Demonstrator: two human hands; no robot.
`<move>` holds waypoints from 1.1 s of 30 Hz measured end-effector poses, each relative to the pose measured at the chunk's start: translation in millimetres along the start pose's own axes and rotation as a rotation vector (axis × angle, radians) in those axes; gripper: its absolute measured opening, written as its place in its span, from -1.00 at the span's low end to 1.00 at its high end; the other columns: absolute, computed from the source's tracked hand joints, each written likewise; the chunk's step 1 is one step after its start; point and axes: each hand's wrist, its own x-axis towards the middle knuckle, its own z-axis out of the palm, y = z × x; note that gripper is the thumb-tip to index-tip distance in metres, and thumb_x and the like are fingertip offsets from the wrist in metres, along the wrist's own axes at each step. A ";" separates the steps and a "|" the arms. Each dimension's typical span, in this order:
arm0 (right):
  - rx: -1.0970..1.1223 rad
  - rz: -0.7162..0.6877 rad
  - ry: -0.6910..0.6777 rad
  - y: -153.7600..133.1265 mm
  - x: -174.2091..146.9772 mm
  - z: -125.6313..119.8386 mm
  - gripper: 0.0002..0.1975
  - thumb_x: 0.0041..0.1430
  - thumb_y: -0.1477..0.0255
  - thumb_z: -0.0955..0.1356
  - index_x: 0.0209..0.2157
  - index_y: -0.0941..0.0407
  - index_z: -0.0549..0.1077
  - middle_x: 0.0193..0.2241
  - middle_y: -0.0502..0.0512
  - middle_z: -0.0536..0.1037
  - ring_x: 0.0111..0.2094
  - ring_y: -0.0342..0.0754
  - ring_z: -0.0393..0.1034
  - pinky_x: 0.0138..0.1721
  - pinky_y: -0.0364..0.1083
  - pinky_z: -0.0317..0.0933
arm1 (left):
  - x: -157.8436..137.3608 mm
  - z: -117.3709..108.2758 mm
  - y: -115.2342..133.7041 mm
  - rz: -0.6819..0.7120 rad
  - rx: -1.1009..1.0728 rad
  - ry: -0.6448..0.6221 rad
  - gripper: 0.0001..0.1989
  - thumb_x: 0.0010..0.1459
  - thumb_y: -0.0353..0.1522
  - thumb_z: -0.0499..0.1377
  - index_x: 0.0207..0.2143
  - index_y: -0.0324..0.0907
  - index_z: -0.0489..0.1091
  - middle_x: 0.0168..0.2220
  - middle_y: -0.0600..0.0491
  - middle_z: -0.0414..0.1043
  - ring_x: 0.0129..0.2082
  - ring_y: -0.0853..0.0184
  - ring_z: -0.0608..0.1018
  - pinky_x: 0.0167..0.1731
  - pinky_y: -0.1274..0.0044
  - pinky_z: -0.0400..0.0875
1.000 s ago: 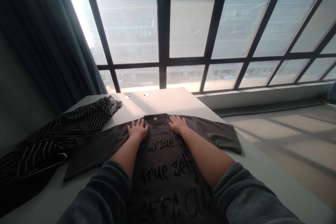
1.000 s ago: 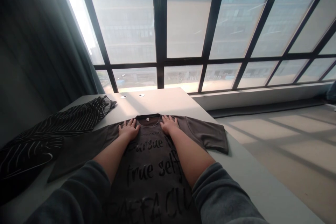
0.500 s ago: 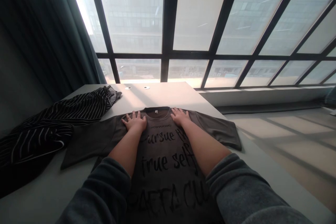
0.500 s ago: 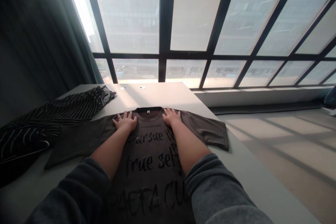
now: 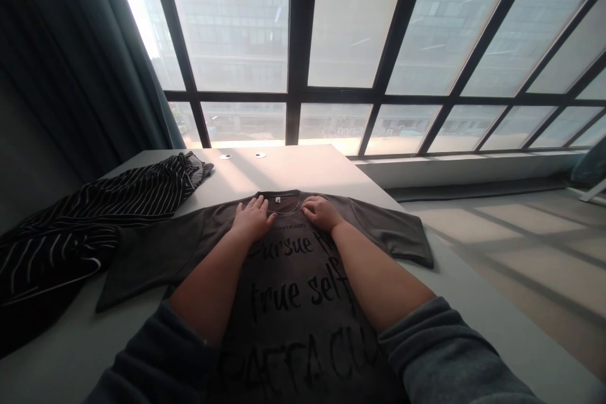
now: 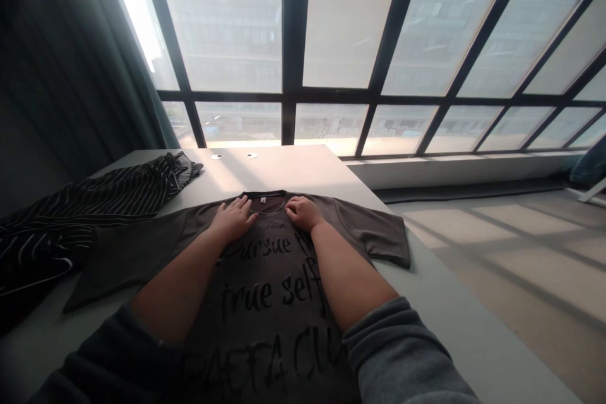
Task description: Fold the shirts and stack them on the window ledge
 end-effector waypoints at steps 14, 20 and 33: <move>-0.052 0.015 -0.097 3.6 7.3 7.0 -0.45 0.43 0.09 0.25 0.35 -0.07 0.38 0.43 0.08 0.23 0.43 0.16 0.08 0.45 0.21 -0.11 | -0.7 8.6 -1.5 -0.081 -0.032 -0.117 -0.38 0.47 0.00 -0.24 0.50 0.16 -0.01 0.56 0.02 -0.27 0.54 -0.01 -0.11 0.42 -0.11 -0.18; -0.073 0.120 -0.159 1.1 13.6 10.1 -0.26 0.45 0.02 0.19 0.52 -0.02 0.00 0.52 0.09 -0.06 0.51 0.18 -0.16 0.47 0.29 -0.27 | 10.6 16.3 -8.0 -0.146 -0.046 -0.043 -0.31 0.46 -0.04 -0.27 0.51 -0.08 -0.01 0.56 0.04 -0.22 0.54 0.09 -0.08 0.46 0.01 -0.15; -0.072 0.194 -0.189 7.2 23.2 18.5 -0.25 0.48 0.01 0.10 0.54 0.06 -0.08 0.53 0.12 -0.09 0.53 0.12 -0.22 0.49 0.23 -0.33 | 19.2 22.3 -12.7 -0.360 -0.048 0.037 -0.24 0.40 -0.02 -0.25 0.50 -0.19 0.03 0.55 -0.04 -0.16 0.54 0.04 -0.07 0.47 0.04 -0.16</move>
